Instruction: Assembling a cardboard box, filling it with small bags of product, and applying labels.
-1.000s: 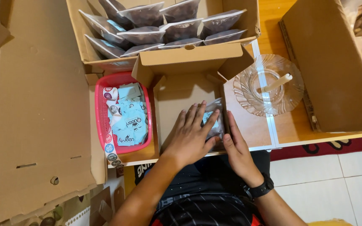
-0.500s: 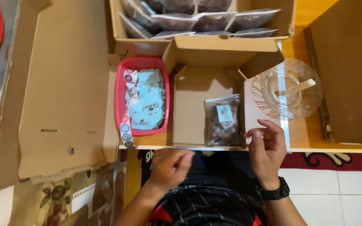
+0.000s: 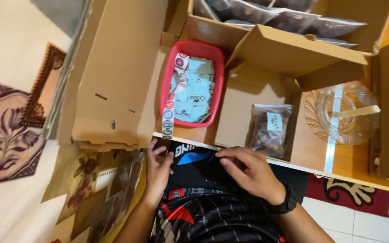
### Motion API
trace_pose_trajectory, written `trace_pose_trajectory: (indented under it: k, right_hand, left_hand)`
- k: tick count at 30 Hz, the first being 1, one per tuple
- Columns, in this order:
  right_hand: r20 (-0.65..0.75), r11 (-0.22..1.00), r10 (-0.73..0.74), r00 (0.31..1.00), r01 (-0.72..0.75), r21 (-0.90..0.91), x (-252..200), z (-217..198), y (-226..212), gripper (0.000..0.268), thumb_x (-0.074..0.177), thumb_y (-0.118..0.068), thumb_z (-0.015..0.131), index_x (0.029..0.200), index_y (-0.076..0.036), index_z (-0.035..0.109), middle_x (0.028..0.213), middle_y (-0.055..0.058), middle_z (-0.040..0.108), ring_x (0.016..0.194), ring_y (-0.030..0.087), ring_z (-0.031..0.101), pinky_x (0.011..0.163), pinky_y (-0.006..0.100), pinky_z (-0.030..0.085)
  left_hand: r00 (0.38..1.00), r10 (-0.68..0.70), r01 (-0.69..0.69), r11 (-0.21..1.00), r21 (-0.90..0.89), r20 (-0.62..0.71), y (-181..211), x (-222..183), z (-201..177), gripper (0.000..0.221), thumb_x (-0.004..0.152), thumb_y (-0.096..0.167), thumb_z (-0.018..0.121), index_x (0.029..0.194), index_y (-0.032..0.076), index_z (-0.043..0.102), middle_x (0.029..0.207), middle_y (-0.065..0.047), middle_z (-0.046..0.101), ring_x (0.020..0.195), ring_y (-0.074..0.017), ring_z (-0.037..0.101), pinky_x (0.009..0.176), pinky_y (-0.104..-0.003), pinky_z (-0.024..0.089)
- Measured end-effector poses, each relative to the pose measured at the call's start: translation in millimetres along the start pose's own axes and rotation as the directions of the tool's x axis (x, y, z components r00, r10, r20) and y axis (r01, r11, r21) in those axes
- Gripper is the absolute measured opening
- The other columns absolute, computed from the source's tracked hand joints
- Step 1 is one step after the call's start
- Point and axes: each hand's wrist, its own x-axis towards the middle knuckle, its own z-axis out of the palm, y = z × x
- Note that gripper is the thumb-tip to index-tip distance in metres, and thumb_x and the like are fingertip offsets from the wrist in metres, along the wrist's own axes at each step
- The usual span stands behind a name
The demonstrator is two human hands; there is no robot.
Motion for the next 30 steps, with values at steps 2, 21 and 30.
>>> trace_pose_trajectory:
  k: [2,21,30]
  right_hand:
    - [0.004,0.997,-0.001,1.0,0.001,0.072,13,9,-9,0.016,0.094,-0.015,0.069,0.107,-0.011,0.077,0.09,0.007,0.079,0.058,0.021,0.066,0.057,0.032,0.053]
    - [-0.004,0.905,-0.264,0.965,0.246,-0.346,53,47,-31,0.01,0.091,-0.019,0.073,0.101,-0.017,0.075,0.095,-0.001,0.072,0.062,0.025,0.071,0.051,0.034,0.057]
    - [0.047,0.83,-0.401,0.915,0.384,-0.405,55,41,-26,0.023,0.098,-0.022,0.075,0.118,-0.012,0.07,0.107,0.005,0.066,0.082,0.017,0.068,0.057,0.031,0.057]
  left_hand:
    - [1.0,-0.003,0.003,1.0,0.009,0.002,17,-5,2,0.077,0.09,0.019,0.068,0.156,0.007,0.03,0.136,-0.023,0.056,0.084,-0.0205,0.061,0.052,-0.027,0.053]
    - [0.759,0.648,-0.649,0.744,0.161,0.067,84,-45,-5,0.012,0.09,0.002,0.071,0.097,0.008,0.078,0.086,-0.007,0.074,0.084,-0.0274,0.072,0.079,-0.038,0.057]
    - [0.612,0.765,-0.789,0.571,0.228,0.2,92,-53,-3,0.017,0.096,0.005,0.067,0.111,0.003,0.073,0.099,-0.006,0.068,0.089,-0.0213,0.063,0.078,-0.035,0.054]
